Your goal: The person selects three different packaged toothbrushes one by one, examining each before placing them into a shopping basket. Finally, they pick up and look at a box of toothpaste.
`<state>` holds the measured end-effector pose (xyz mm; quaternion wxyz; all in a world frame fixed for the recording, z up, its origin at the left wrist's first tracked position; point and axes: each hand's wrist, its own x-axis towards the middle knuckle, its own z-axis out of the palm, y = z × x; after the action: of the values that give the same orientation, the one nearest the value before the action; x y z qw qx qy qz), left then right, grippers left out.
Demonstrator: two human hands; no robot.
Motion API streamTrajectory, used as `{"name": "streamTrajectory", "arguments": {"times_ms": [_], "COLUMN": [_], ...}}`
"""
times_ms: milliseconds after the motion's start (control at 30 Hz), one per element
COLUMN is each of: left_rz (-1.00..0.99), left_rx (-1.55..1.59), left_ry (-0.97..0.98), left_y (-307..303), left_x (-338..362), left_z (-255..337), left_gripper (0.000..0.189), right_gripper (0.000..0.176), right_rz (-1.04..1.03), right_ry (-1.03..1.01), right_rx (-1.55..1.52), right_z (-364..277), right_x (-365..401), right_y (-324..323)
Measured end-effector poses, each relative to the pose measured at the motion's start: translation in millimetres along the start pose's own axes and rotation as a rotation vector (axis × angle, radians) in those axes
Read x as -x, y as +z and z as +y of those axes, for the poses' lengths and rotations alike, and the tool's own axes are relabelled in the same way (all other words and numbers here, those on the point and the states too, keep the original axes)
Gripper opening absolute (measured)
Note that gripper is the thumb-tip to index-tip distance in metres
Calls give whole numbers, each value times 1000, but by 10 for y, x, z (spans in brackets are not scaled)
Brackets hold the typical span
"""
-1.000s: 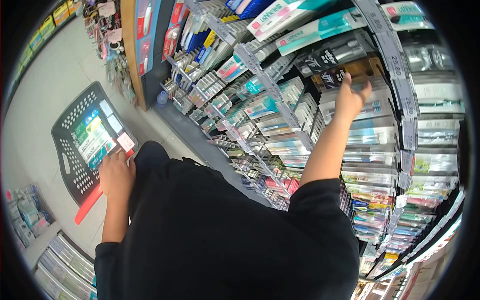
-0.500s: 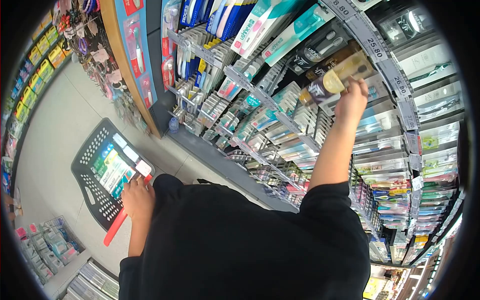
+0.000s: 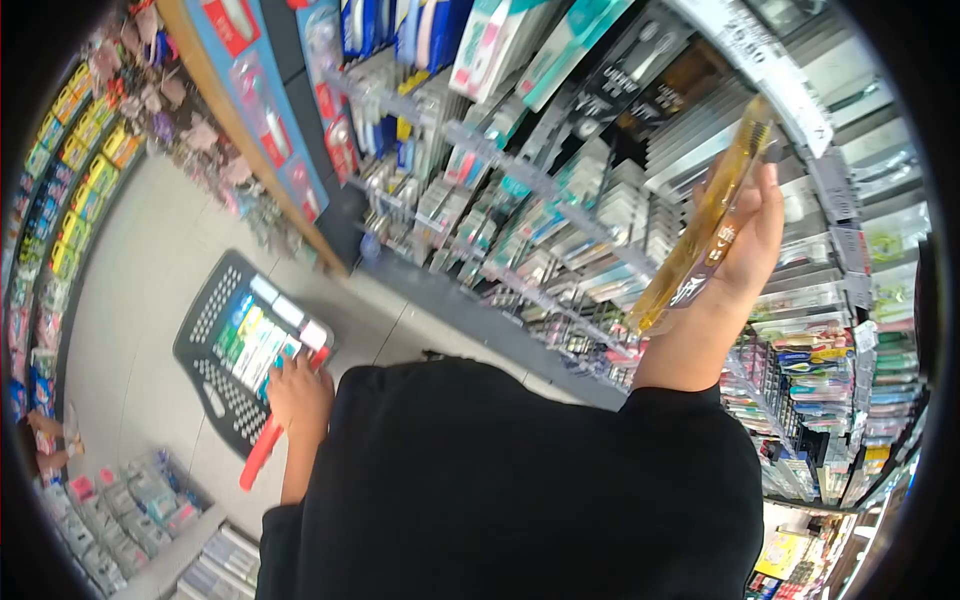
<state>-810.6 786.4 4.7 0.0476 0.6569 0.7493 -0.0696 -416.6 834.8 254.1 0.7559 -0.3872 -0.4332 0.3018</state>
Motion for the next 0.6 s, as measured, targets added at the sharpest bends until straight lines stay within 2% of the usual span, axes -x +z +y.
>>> {"name": "streamTrajectory", "arguments": {"times_ms": [33, 100, 133, 167, 233, 300, 367, 433, 467, 567, 600], "left_rz": [-42, 4, 60, 17, 27, 47, -16, -81, -131, -256, -301], "left_rx": [11, 1, -9, -16, -70, -76, -29, 19, 44, 160, 206], "left_ry": [-7, 18, 39, 32, 49, 72, 59, 42, 25, 8, 6], "left_y": [14, 46, 70, -20, -6, 13, -45, -80, -80, -143, -154], "left_x": [-21, -9, -2, 8, -4, -22, -57, -101, -125, -228, -247], "left_z": [-11, -29, -33, 5, 10, -13, -7, -23, -49, -82, -97], "left_gripper": [34, 34, 34, 33, 32, 34, 35, 40, 42, 44, 45], "right_gripper": [37, 39, 40, 41, 45, 46, 47, 48, 49, 52, 54], "right_rz": [36, 103, 79, 59, -181, -37, 19, -81, -199, -312, -261], "right_ry": [9, 63, 46, 26, 36, -4, -109, -88, -28, 31, 58], "right_rx": [56, 171, 183, 194, 89, 234, 280, 173, 35, -142, -119], "right_z": [45, 155, 208, 251, 336, 400, 518, 600, 618, 708, 715], "right_x": [40, 166, 243, 308, 428, 551, 599, 647, 667, 697, 715], "right_y": [-43, -81, -86, -100, -292, -345, -447, -620, -782, -903, -912]}}
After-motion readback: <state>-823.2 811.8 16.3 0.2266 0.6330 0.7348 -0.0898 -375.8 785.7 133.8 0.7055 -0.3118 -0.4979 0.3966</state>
